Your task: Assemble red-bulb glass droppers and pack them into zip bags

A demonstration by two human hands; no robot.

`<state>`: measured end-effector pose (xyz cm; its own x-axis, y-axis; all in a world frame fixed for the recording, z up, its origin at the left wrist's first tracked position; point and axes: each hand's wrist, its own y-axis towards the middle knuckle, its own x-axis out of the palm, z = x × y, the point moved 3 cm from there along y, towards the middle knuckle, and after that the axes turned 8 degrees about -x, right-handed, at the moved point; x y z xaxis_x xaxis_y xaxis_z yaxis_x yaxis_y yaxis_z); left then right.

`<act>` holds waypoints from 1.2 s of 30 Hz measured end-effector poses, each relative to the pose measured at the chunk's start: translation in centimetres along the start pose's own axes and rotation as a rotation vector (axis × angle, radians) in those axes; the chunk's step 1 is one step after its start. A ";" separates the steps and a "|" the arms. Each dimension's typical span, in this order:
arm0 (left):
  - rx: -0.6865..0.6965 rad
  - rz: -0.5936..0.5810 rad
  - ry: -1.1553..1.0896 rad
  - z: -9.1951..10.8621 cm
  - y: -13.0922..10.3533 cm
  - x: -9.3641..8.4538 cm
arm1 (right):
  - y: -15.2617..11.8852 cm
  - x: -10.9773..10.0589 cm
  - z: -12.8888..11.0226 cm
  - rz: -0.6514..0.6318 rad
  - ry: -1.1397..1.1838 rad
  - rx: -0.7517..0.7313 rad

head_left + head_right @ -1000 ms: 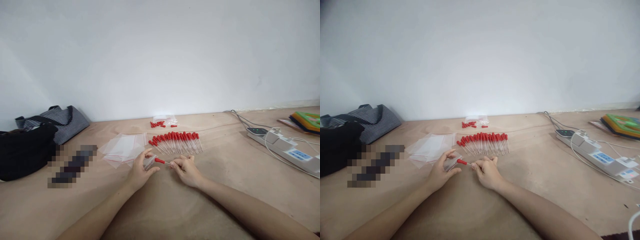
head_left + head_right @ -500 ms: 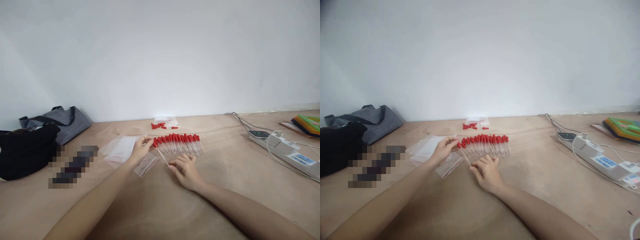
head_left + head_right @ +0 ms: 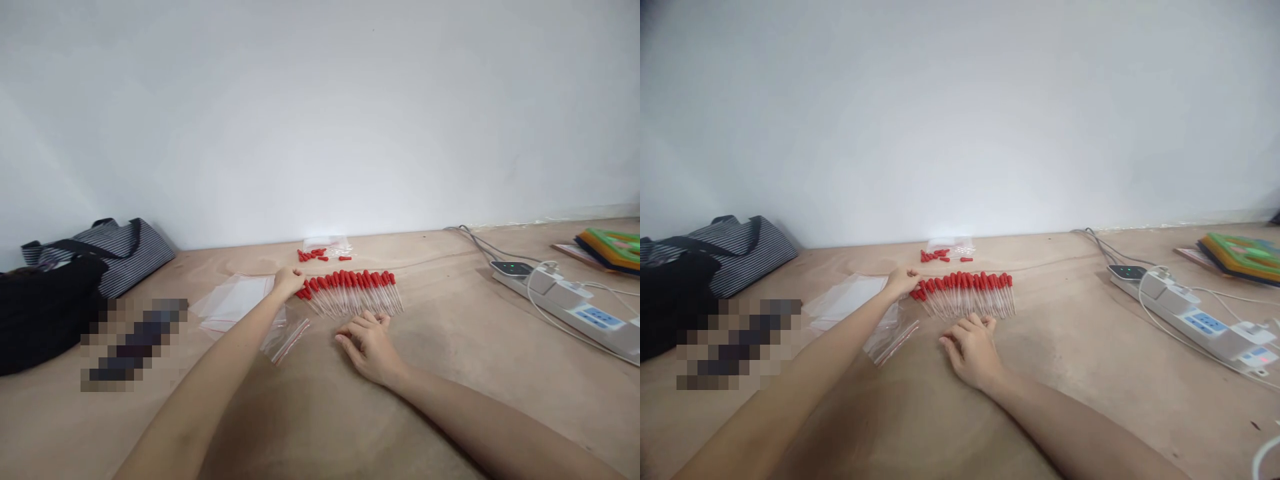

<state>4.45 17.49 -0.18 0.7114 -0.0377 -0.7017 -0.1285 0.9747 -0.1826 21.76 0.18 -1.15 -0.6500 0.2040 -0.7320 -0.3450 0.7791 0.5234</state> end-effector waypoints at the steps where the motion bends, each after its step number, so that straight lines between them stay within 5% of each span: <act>1: 0.036 0.026 0.032 0.1 -0.1 -0.1 | 0.0 0.0 0.0 -0.006 -0.011 -0.011; 7: 0.387 0.152 0.162 -0.5 -4.2 -2.6 | 0.1 0.1 0.3 -0.038 -0.032 -0.037; 14: 0.895 -0.019 0.433 -6.2 -12.9 -5.4 | -0.1 0.2 0.2 -0.057 -0.020 -0.074; 19: 0.811 -0.112 0.539 -8.6 -15.6 -4.4 | -0.1 0.2 0.1 -0.071 -0.003 -0.088; 27: 0.769 -0.077 0.446 -6.8 -17.9 0.4 | 0.0 -0.1 -0.2 -0.160 -0.007 -0.157; 30: 0.772 -0.074 0.467 -6.0 -17.1 -0.1 | 0.0 -0.3 -0.8 -0.240 0.010 -0.278; 36: 0.829 -0.322 0.584 -7.0 -14.1 -3.1 | -0.1 0.2 -1.7 -0.413 0.041 -0.515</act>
<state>-0.85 2.36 -0.26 0.1581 -0.2058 -0.9657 0.6737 0.7375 -0.0468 20.50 -0.83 -0.61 -0.4167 -0.0816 -0.9054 -0.8445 0.4033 0.3523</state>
